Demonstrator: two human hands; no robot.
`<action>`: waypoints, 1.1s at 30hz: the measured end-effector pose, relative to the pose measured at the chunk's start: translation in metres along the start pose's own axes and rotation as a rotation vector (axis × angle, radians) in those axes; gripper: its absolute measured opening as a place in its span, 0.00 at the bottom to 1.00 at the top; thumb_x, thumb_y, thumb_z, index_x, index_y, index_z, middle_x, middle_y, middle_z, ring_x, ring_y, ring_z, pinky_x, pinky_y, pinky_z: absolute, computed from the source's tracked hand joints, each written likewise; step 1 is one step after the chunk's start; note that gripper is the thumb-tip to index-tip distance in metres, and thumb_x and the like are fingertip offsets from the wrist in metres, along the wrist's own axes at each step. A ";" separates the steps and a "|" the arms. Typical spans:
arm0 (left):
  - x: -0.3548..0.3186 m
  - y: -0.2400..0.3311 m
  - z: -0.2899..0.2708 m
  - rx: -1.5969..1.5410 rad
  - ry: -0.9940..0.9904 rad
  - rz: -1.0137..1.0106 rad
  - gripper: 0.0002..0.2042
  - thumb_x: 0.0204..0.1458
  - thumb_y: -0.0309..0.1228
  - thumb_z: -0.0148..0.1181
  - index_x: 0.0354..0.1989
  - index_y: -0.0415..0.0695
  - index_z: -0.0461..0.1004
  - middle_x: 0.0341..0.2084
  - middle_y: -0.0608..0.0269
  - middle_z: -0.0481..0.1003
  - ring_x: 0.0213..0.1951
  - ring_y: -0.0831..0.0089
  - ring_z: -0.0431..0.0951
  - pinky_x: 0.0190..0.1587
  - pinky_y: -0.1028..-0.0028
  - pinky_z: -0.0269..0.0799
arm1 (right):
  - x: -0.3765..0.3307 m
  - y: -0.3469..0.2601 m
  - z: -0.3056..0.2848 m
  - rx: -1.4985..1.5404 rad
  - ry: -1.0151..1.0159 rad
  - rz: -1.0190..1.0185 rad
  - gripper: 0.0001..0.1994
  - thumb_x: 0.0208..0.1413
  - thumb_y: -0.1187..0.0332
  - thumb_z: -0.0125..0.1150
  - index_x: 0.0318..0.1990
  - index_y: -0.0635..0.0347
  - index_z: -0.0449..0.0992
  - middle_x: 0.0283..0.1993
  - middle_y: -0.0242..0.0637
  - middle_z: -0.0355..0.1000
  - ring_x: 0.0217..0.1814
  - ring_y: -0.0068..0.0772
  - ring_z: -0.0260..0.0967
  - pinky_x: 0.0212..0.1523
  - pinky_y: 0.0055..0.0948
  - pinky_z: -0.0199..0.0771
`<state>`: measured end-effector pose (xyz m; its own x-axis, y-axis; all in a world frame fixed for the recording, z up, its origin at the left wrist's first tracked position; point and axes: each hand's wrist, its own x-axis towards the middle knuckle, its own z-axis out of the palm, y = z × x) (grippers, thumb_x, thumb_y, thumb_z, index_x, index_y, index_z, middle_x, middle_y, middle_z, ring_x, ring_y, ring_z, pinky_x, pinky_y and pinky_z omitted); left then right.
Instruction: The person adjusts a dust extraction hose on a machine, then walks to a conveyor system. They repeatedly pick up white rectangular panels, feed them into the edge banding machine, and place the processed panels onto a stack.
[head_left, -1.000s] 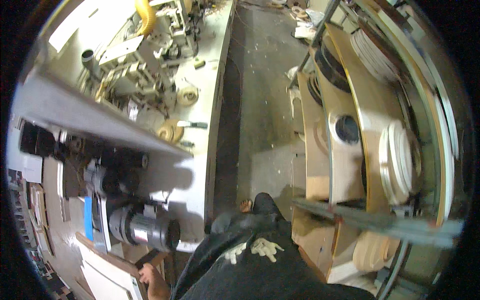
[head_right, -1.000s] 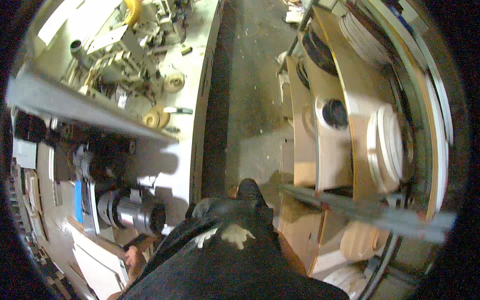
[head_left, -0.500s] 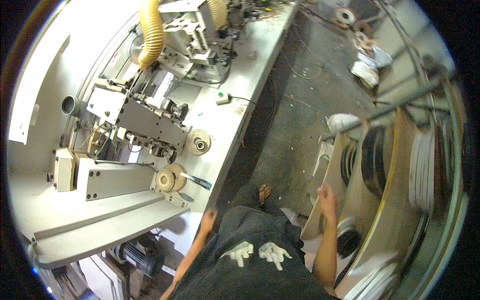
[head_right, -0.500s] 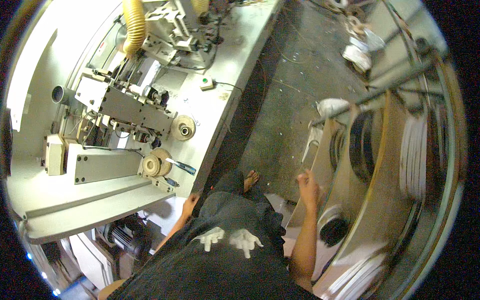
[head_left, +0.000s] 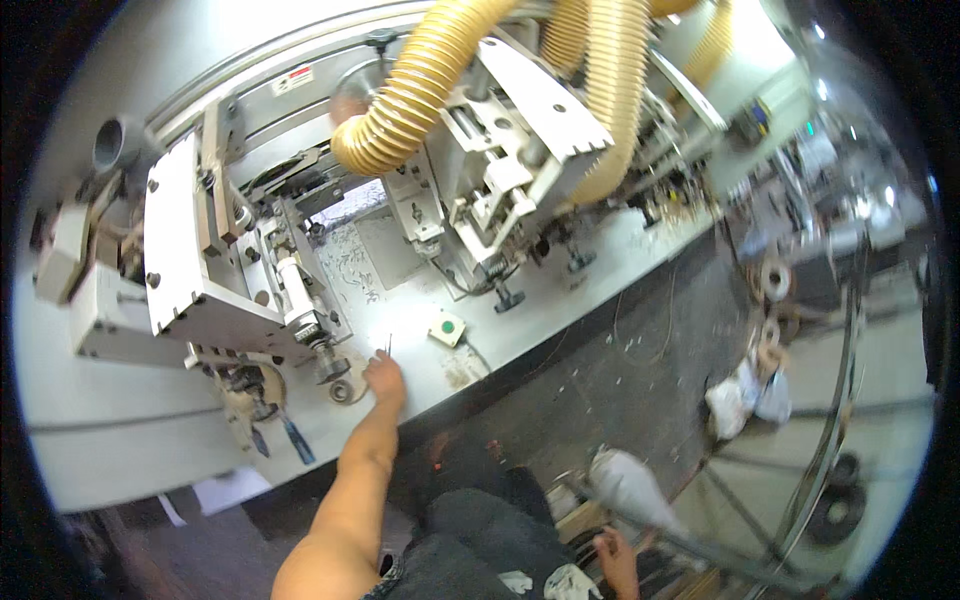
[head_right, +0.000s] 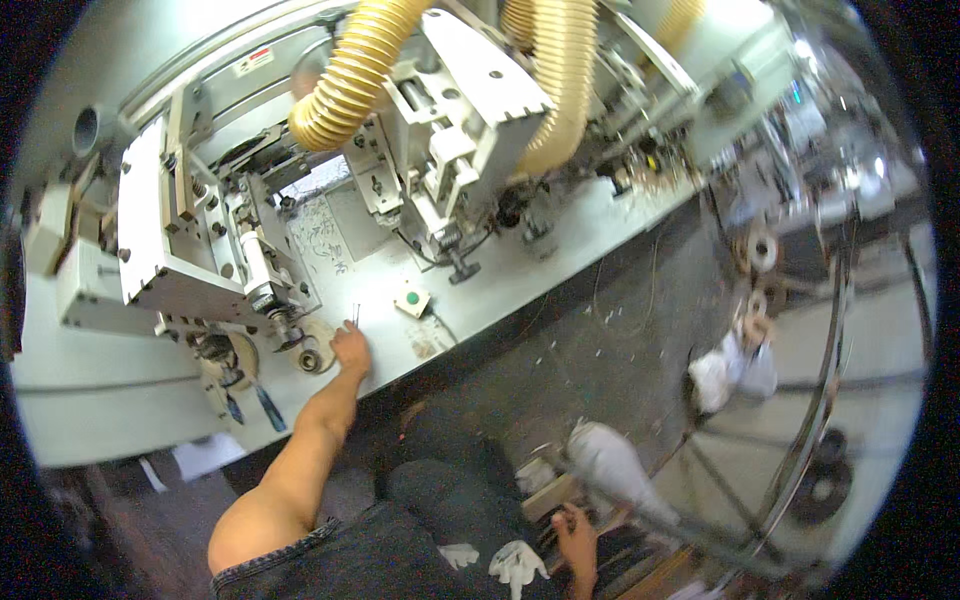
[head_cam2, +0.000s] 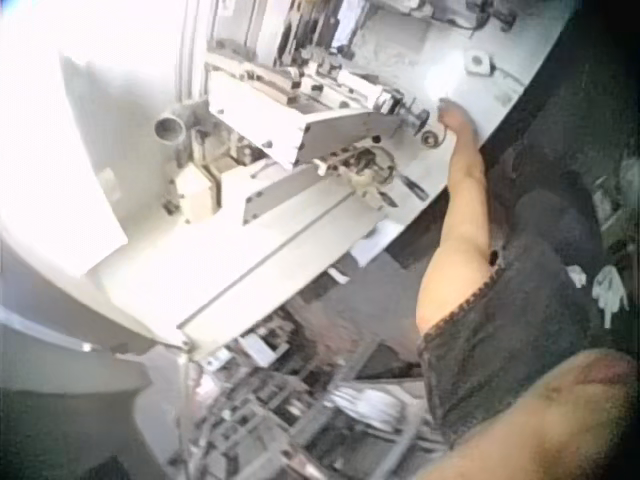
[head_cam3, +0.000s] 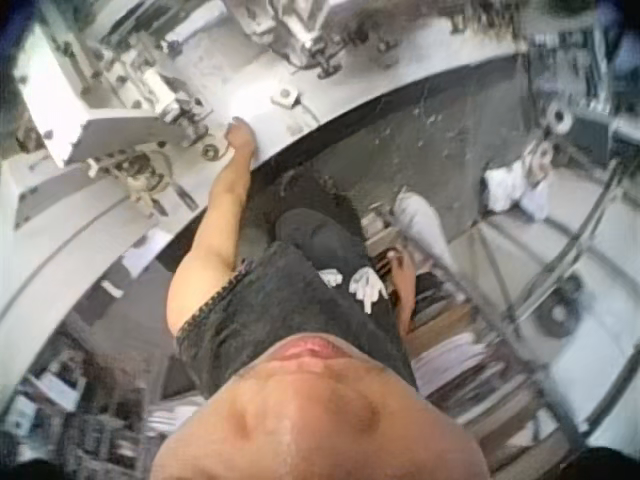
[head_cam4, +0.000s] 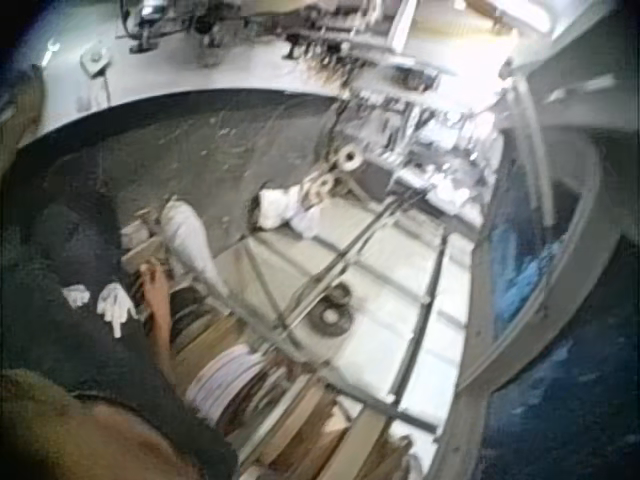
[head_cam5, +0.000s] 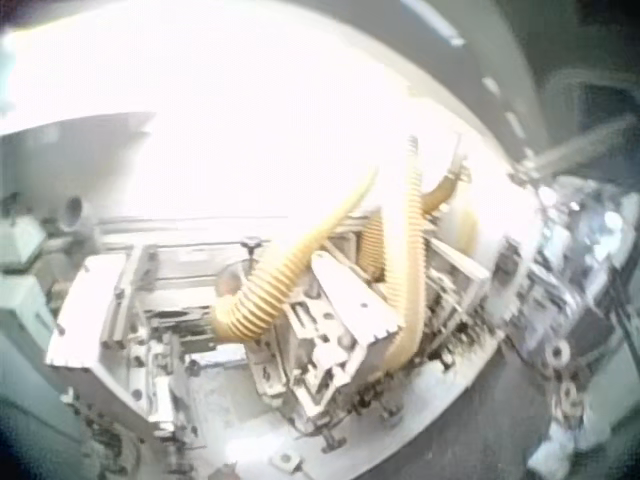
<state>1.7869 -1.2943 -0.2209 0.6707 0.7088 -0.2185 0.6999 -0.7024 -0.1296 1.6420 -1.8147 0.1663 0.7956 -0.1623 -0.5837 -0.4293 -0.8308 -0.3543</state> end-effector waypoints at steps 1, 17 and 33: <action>-0.001 -0.003 -0.002 -0.009 -0.074 -0.012 0.16 0.60 0.28 0.54 0.56 0.37 0.72 0.45 0.54 0.74 0.47 0.60 0.77 0.48 0.63 0.74 | 0.018 -0.013 -0.021 -0.025 -0.020 -0.023 0.31 0.63 0.45 0.62 0.62 0.62 0.75 0.49 0.51 0.81 0.54 0.50 0.79 0.54 0.45 0.76; -0.016 -0.008 0.019 -0.507 -0.103 -0.057 0.11 0.54 0.25 0.59 0.45 0.40 0.70 0.41 0.46 0.73 0.42 0.50 0.80 0.44 0.55 0.79 | 0.139 -0.629 -0.163 -0.620 0.197 -1.922 0.14 0.56 0.75 0.65 0.49 0.65 0.81 0.49 0.48 0.80 0.56 0.49 0.76 0.61 0.44 0.72; -0.128 0.016 -0.302 -2.893 -0.622 -0.976 0.25 0.59 0.15 0.50 0.68 0.34 0.63 0.32 0.58 0.72 0.20 0.81 0.66 0.18 0.80 0.59 | 0.223 -0.919 -0.033 -1.501 0.002 -1.709 0.34 0.68 0.37 0.47 0.63 0.60 0.71 0.46 0.57 0.78 0.49 0.60 0.77 0.55 0.49 0.75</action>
<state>1.7862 -1.3765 0.0971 0.5955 0.2198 -0.7727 -0.4149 0.9078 -0.0615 2.2281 -1.1050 0.3862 -0.0469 0.8996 -0.4341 0.9483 0.1767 0.2638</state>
